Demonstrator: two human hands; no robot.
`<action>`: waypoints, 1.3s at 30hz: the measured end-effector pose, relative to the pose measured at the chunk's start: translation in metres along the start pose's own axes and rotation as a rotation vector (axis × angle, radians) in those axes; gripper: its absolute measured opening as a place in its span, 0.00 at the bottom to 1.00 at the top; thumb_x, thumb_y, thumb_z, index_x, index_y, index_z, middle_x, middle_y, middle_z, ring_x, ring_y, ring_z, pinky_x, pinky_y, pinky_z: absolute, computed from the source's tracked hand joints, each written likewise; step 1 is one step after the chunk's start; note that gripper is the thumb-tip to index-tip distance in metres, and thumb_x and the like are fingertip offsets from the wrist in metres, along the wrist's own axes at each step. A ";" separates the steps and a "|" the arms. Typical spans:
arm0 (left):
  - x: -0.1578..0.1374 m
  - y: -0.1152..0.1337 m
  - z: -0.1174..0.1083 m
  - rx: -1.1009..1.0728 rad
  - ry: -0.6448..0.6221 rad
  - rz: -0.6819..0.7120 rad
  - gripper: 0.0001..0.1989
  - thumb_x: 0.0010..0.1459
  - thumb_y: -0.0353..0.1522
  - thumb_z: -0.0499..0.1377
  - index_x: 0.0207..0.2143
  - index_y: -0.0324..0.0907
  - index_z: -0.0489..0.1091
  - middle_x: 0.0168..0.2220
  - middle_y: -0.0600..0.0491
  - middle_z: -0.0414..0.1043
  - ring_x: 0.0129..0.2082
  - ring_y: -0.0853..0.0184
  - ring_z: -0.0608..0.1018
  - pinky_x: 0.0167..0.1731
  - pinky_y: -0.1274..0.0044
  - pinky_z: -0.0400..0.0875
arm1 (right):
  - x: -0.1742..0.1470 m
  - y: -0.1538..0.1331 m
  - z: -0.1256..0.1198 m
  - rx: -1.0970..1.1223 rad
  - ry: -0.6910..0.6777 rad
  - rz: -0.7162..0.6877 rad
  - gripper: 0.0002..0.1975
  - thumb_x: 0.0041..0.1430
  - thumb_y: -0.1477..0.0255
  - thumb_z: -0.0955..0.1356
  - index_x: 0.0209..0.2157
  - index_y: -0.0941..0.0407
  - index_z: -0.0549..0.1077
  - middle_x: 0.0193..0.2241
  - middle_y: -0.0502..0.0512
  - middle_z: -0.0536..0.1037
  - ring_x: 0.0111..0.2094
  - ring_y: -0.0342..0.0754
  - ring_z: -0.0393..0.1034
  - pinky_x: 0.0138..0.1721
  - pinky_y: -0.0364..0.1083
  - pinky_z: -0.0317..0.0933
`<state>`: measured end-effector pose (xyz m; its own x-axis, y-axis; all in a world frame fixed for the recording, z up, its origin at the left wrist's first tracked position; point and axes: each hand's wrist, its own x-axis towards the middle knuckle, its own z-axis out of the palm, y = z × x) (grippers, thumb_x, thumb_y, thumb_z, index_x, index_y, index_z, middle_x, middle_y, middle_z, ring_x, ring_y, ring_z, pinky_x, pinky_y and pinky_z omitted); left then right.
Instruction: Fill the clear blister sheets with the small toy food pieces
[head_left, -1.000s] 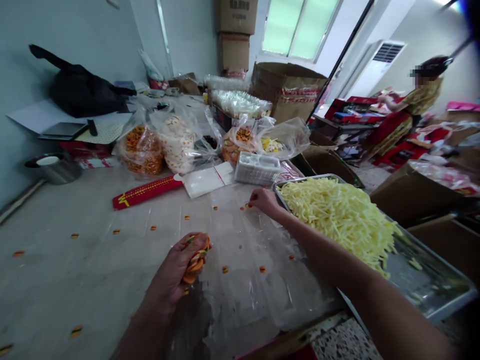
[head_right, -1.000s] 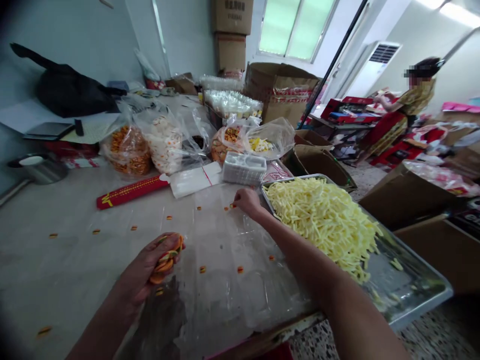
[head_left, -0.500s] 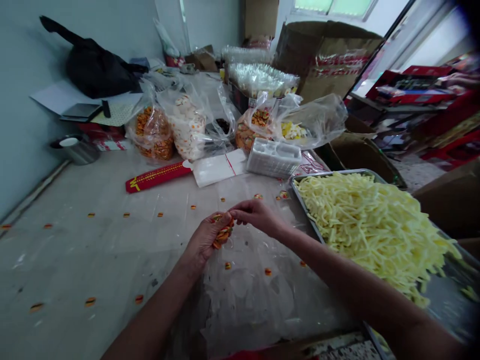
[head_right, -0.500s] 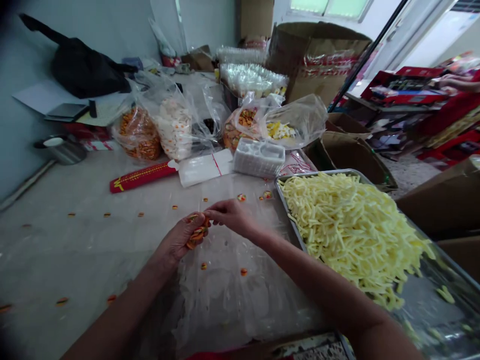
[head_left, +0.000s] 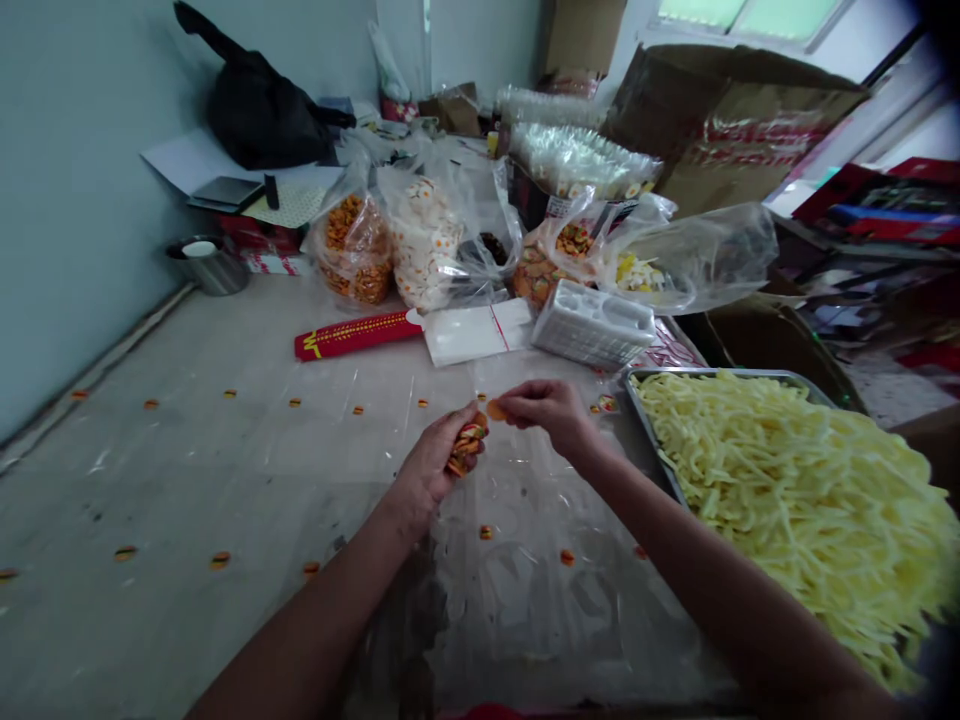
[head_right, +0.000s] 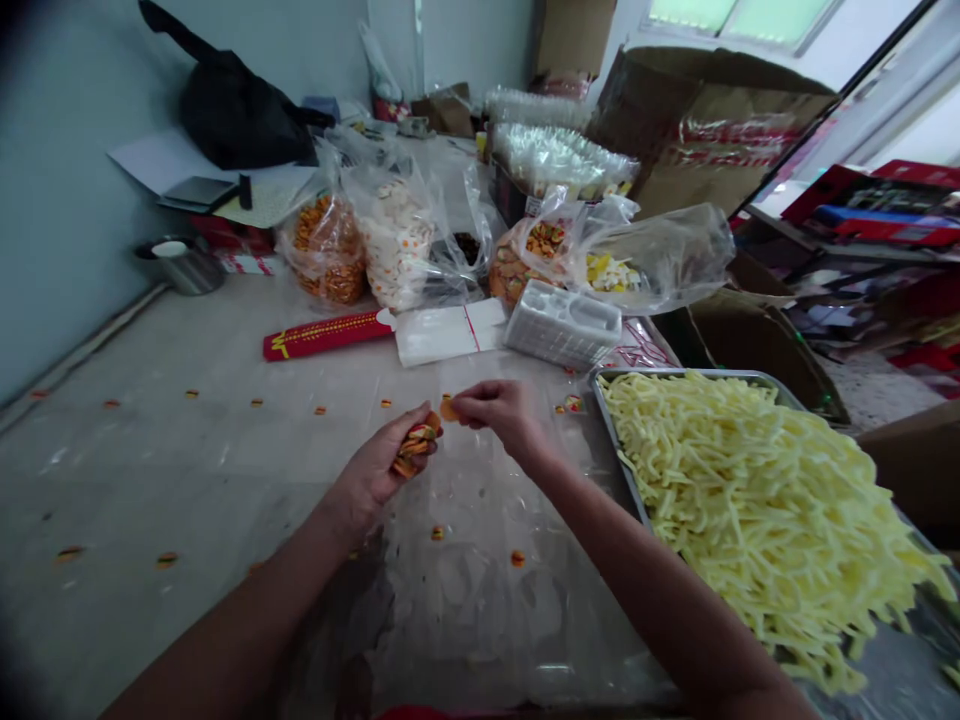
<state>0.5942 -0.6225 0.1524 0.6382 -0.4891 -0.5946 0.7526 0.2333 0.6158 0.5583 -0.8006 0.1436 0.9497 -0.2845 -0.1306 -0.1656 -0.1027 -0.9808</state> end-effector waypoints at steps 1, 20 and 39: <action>-0.001 0.006 -0.004 -0.015 0.014 -0.007 0.11 0.56 0.35 0.64 0.33 0.37 0.69 0.27 0.52 0.72 0.18 0.75 0.71 0.13 0.86 0.57 | 0.009 0.003 -0.002 -0.074 0.075 -0.064 0.15 0.49 0.61 0.75 0.31 0.59 0.81 0.25 0.55 0.80 0.24 0.45 0.70 0.27 0.43 0.62; -0.010 0.031 -0.053 0.126 0.079 0.151 0.15 0.49 0.32 0.71 0.38 0.37 0.75 0.31 0.53 0.74 0.21 0.76 0.73 0.17 0.85 0.63 | 0.037 -0.001 0.057 -0.031 -0.251 0.050 0.12 0.49 0.64 0.76 0.32 0.59 0.81 0.25 0.53 0.80 0.24 0.44 0.70 0.26 0.42 0.60; -0.057 0.044 -0.101 0.166 0.232 0.269 0.17 0.43 0.34 0.73 0.35 0.39 0.75 0.30 0.55 0.74 0.21 0.75 0.72 0.19 0.84 0.63 | 0.007 -0.012 0.063 -1.087 -0.360 -0.629 0.08 0.62 0.71 0.72 0.42 0.56 0.81 0.37 0.58 0.80 0.42 0.53 0.71 0.43 0.49 0.60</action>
<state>0.6075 -0.4992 0.1614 0.8429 -0.2221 -0.4900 0.5293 0.1787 0.8294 0.5836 -0.7418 0.1456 0.9321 0.3458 0.1076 0.3621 -0.8852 -0.2919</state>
